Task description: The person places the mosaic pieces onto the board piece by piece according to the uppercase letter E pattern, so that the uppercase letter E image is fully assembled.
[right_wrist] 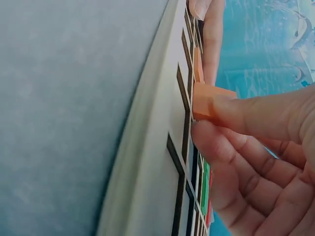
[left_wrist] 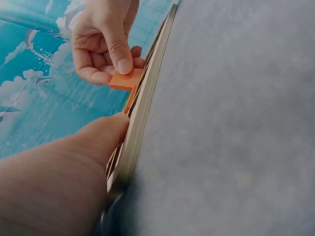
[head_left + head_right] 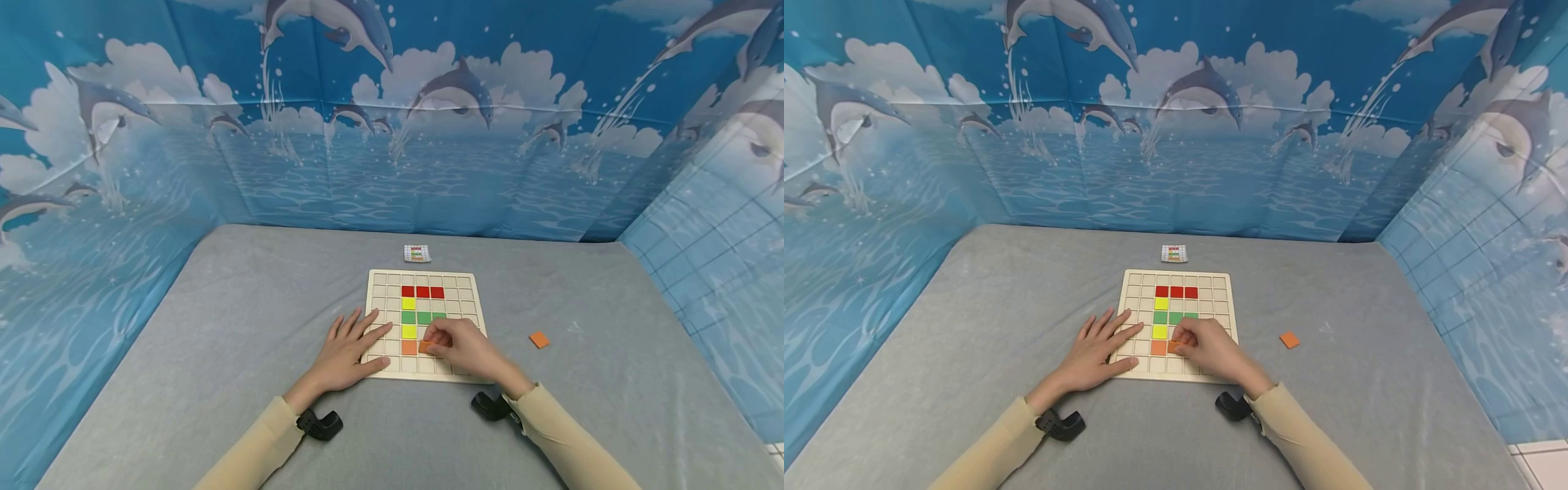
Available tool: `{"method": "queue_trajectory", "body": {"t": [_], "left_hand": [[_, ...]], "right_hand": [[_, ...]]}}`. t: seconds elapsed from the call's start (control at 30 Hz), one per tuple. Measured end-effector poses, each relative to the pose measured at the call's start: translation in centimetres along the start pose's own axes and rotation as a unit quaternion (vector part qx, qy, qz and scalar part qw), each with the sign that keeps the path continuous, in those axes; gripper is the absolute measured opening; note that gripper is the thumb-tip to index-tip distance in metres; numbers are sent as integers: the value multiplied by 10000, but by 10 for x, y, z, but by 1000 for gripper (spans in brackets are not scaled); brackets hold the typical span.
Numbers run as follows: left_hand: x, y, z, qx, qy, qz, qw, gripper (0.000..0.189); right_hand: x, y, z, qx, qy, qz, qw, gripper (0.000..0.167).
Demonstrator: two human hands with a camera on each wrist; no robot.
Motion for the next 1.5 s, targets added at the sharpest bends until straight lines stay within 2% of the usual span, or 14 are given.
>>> {"method": "queue_trajectory", "body": {"t": [0.3, 0.47, 0.8, 1.2, 1.33, 1.5], "left_hand": [[0, -1, 0, 8, 23, 1, 10000, 61], [0, 0, 0, -67, -19, 41, 10000, 61], [-1, 4, 1, -53, 10, -17, 10000, 61], [0, 1, 2, -88, 12, 3, 10000, 61], [0, 1, 1, -74, 33, 22, 10000, 61], [-1, 1, 0, -78, 25, 16, 10000, 61]], "right_hand": [[0, 0, 0, -42, 196, -78, 9998, 12], [-1, 3, 0, -110, 438, 22, 9990, 9], [-3, 10, -1, -126, 481, 106, 9987, 11], [1, 18, -5, -156, 861, -16, 9962, 24], [4, 19, -2, 86, 727, 71, 9973, 21], [9, 23, 10, 377, 219, 145, 9989, 11]]}}
Point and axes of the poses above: each hand's wrist, its own y-axis away from the middle knuckle, its own x-axis out of the back of the hand, z = x × y, the point moved 3 cm from there along -y, towards the middle knuckle, and after that the axes turned 13 degrees about y, right-handed, at the moved point
